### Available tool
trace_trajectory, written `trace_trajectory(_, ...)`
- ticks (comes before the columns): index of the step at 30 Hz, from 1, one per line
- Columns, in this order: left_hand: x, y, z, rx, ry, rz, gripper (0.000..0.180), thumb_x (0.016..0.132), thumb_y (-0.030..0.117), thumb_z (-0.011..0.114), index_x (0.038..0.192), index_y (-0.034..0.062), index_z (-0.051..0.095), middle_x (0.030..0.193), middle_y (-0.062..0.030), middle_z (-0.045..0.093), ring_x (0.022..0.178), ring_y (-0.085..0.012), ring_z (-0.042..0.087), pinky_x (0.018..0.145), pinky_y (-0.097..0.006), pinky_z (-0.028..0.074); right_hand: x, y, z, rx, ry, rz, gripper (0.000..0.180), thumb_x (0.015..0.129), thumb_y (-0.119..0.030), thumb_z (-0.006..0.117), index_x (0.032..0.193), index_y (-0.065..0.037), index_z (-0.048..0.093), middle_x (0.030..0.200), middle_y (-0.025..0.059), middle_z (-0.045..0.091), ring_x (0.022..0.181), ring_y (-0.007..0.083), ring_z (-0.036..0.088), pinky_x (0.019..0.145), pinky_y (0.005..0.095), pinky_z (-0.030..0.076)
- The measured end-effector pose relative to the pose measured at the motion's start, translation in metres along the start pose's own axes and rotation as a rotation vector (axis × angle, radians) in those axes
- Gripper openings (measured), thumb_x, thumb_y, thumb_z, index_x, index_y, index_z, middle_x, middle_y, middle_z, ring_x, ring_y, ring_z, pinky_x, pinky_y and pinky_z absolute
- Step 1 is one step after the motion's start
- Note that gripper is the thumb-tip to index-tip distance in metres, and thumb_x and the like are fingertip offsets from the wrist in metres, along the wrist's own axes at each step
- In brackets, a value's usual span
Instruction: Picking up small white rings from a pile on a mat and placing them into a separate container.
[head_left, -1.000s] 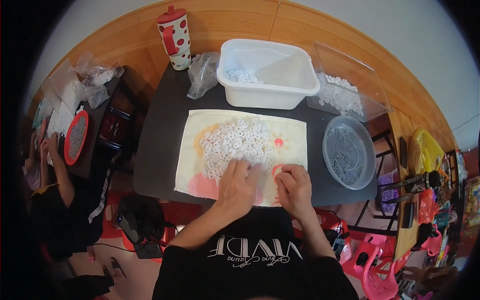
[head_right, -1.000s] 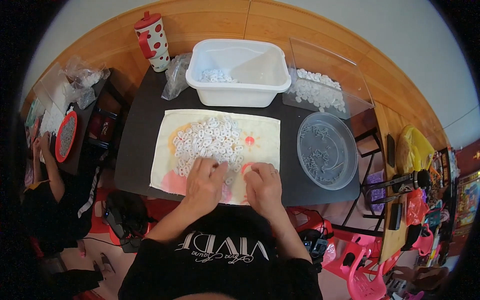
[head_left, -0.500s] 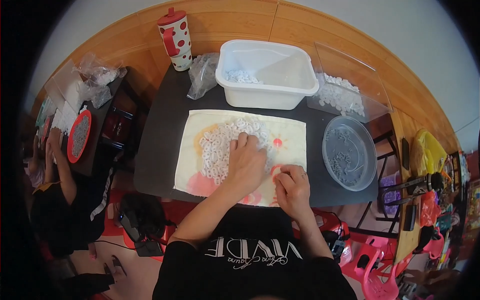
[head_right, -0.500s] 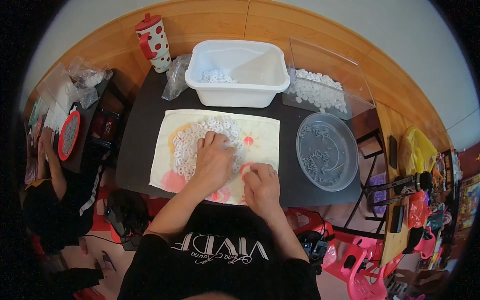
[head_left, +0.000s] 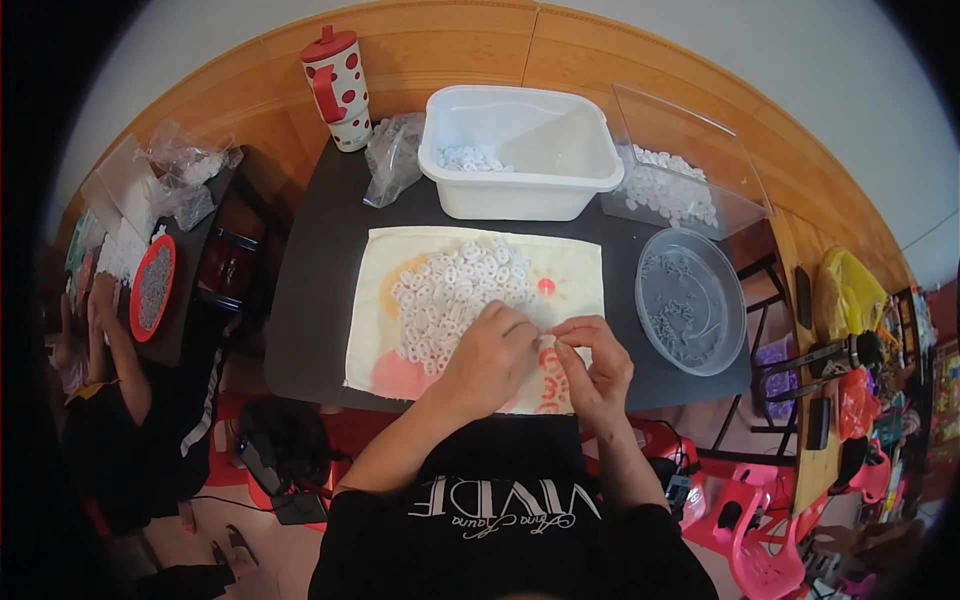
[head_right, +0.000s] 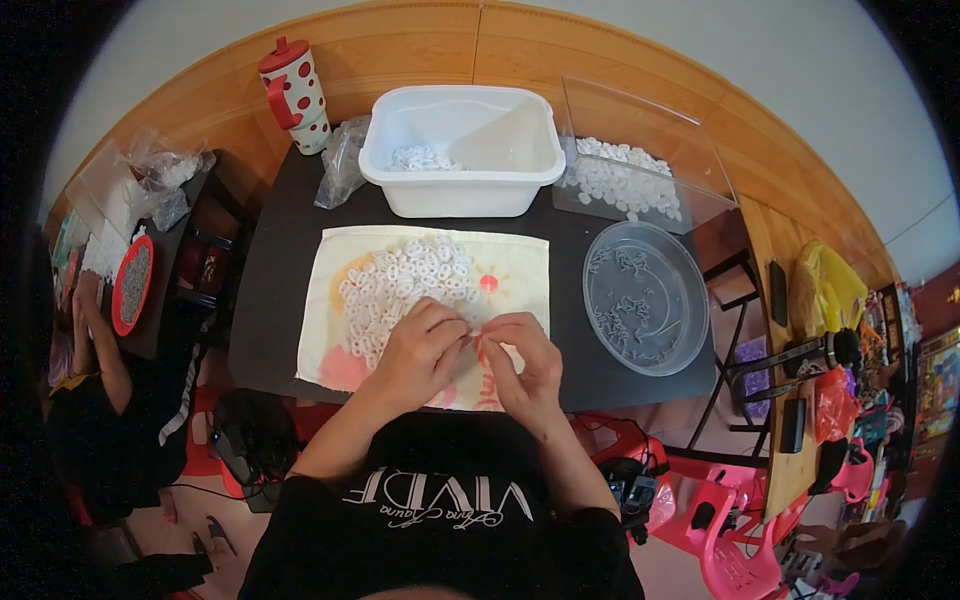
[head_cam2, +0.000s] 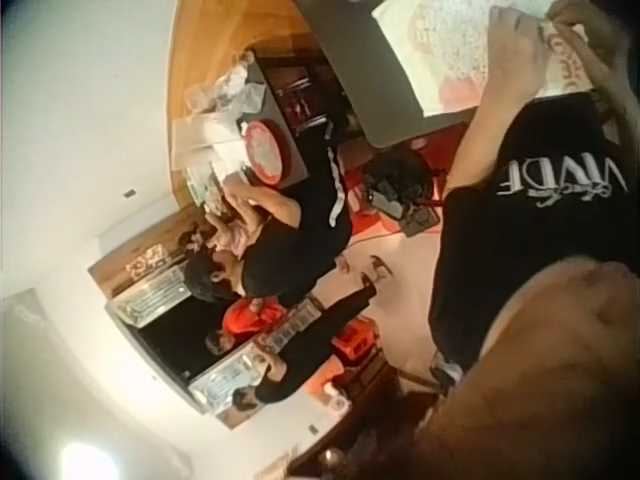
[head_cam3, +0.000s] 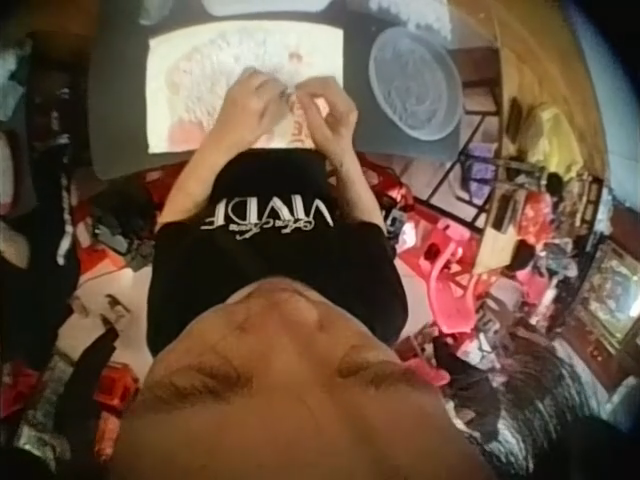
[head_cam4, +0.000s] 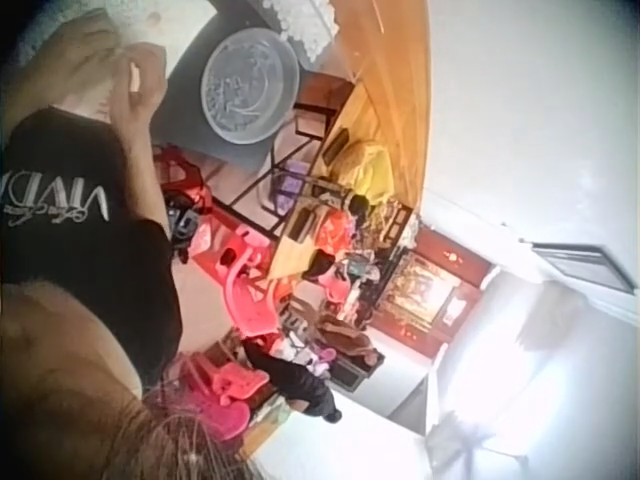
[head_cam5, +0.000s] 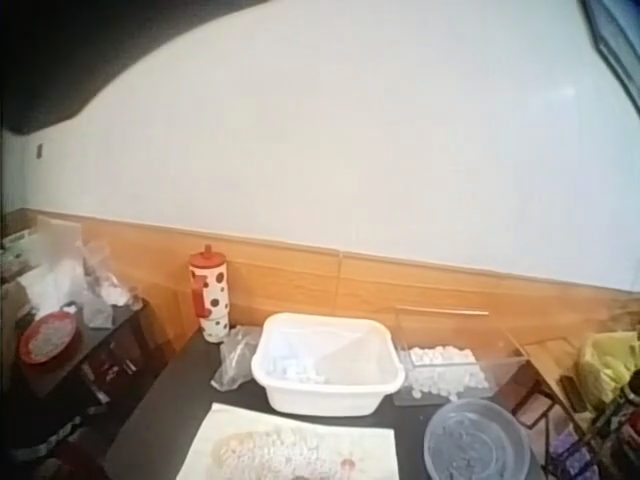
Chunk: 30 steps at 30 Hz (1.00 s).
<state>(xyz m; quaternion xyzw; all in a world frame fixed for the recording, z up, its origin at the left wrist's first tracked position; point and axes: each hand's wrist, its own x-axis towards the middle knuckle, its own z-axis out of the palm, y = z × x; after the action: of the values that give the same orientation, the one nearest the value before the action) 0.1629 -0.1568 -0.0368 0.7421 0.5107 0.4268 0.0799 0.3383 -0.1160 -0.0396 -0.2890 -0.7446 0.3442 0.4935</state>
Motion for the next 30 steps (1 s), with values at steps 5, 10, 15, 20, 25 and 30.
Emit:
trace_trajectory(5,-0.011,0.000,0.002,-0.305,0.077,-0.143,0.012,0.086,-0.004,0.066,0.098,-0.0024,0.068,0.087,-0.0132,0.065,0.076,-0.0267,0.063,0.068,-0.034,0.050,-0.007,0.005,0.011,0.111,-0.033,0.073,0.010,0.086,0.011,0.063,0.094,0.005,0.065,0.099,0.0130,0.066,0.084,0.0147,0.062,0.077,0.0242,0.048)
trace_trajectory(10,-0.021,-0.007,0.002,-0.593,0.090,-0.273,0.016,0.088,-0.006,0.065,0.102,-0.0029,0.070,0.088,-0.0095,0.066,0.074,-0.0171,0.062,0.065,-0.028,0.048,-0.014,0.005,0.012,0.399,-0.074,0.289,0.008,0.093,0.009,0.059,0.097,0.005,0.064,0.101,0.0101,0.064,0.090,0.0119,0.059,0.081,0.0234,0.046)
trace_trajectory(15,-0.026,-0.005,0.002,-0.673,0.083,-0.298,0.020,0.089,-0.008,0.063,0.106,-0.0033,0.072,0.090,-0.0096,0.066,0.075,-0.0147,0.062,0.064,-0.026,0.048,-0.009,0.006,0.008,0.312,-0.080,0.231,0.007,0.093,0.008,0.059,0.097,0.005,0.064,0.101,0.0104,0.064,0.090,0.0119,0.059,0.081,0.0238,0.046)
trace_trajectory(20,-0.030,-0.005,0.003,-0.657,0.098,-0.281,0.023,0.089,-0.009,0.062,0.109,-0.0027,0.072,0.092,-0.0098,0.066,0.074,-0.0137,0.062,0.064,-0.025,0.048,-0.007,0.001,0.011,0.275,-0.120,0.234,0.006,0.092,0.008,0.060,0.096,0.005,0.064,0.099,0.0099,0.064,0.088,0.0118,0.058,0.080,0.0236,0.046)
trace_trajectory(25,-0.031,-0.002,0.003,-0.651,0.119,-0.263,0.024,0.089,-0.009,0.062,0.110,-0.0025,0.072,0.092,-0.0097,0.066,0.073,-0.0135,0.062,0.062,-0.024,0.048,-0.006,-0.002,0.011,0.231,-0.144,0.233,0.006,0.090,0.009,0.063,0.093,0.004,0.063,0.096,0.0084,0.064,0.084,0.0111,0.058,0.077,0.0232,0.045)
trace_trajectory(30,-0.034,0.001,0.004,-0.684,0.121,-0.311,0.023,0.089,-0.009,0.062,0.108,-0.0026,0.072,0.091,-0.0101,0.066,0.072,-0.0138,0.062,0.062,-0.024,0.048,-0.001,-0.005,0.009,0.157,-0.190,0.154,0.007,0.088,0.009,0.063,0.093,0.004,0.062,0.089,0.0094,0.062,0.080,0.0145,0.059,0.073,0.0251,0.047)
